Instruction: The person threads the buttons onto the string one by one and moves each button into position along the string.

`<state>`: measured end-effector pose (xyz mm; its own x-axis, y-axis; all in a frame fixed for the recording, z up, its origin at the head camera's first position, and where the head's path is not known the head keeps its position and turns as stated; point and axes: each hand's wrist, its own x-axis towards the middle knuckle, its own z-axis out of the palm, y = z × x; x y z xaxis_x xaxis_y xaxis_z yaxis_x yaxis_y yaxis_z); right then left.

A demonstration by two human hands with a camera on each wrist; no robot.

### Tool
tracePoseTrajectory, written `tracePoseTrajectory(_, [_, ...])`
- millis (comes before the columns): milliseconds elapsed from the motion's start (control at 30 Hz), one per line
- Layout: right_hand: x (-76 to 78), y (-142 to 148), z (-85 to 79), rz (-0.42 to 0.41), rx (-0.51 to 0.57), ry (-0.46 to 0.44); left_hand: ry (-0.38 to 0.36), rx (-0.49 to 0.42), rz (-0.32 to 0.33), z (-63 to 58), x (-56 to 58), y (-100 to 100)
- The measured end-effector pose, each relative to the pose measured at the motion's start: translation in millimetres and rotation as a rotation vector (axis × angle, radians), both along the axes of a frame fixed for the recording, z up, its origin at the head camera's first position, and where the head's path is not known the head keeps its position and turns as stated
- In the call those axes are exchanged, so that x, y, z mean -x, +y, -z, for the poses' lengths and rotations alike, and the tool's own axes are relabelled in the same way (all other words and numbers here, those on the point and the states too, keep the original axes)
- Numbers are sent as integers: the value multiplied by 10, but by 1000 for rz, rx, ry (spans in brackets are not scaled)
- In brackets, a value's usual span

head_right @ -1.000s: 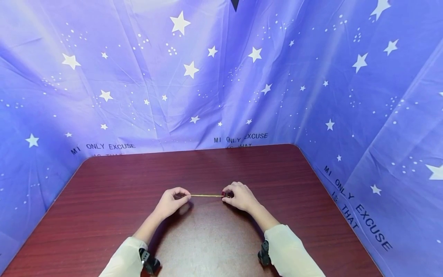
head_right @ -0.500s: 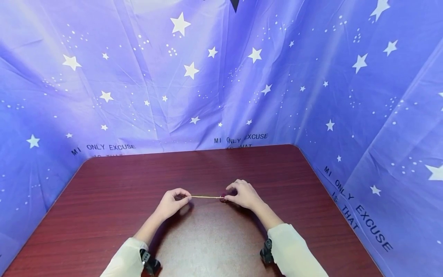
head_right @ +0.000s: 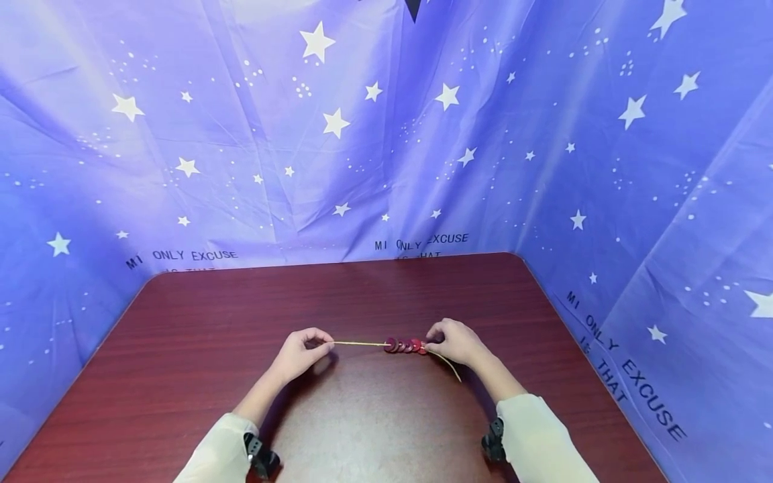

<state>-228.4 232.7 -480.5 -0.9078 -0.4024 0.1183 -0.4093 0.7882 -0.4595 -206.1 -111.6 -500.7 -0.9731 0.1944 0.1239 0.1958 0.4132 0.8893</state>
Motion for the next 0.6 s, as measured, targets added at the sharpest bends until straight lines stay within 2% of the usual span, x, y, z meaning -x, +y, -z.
tracePoseTrajectory(167, [-7,81,47,-4,-12,-83,5,0,2,29,-2,-3])
tracePoseTrajectory(367, [-15,61,63,-17,-22,-57,12,35,-19,34,20,-11])
tracePoseTrajectory(600, [15,0,97,14,-41,-34,41,159,-86,11,50,-67])
